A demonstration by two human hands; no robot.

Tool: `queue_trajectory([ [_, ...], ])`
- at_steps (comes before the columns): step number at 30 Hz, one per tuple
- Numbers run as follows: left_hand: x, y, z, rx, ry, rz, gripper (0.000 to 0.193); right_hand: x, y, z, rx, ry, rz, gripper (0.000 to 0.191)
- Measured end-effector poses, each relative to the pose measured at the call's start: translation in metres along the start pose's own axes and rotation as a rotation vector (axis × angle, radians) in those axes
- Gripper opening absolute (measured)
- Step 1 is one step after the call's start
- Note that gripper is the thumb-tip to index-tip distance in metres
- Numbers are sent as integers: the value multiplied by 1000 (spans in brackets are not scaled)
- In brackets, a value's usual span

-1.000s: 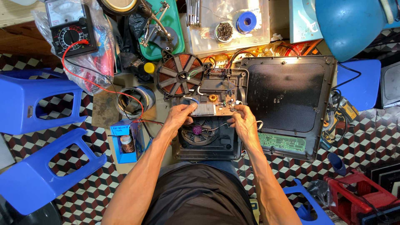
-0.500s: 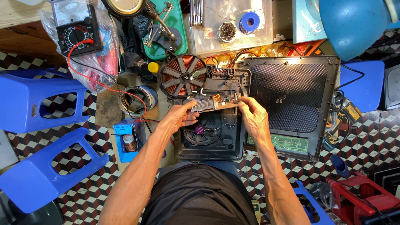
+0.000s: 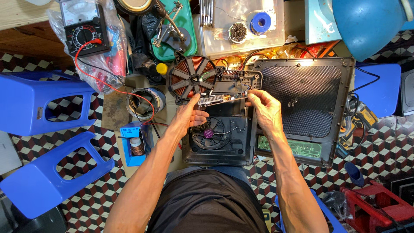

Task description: The person uses a cordless drill to remove screws from a fan and a circuit board inside an open electronic device. They then lift out the fan and the circuit board, disconnecting wires as needed.

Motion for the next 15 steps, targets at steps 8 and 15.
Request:
queue_trajectory([
  [8, 7, -3, -1, -33, -19, -7, 87, 7, 0, -6, 20, -44, -31, 31],
  [15, 9, -5, 0, -59, -10, -4, 85, 8, 1, -10, -1, -29, -23, 31],
])
Point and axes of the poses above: each hand's wrist, its own x-axis away from the middle knuckle, its own y-axis out of the back of the hand, z = x × y, the point moved 1 cm from there along -x, towards the middle knuckle, and after that the axes turned 14 degrees about -y, right-handed, at the moved point
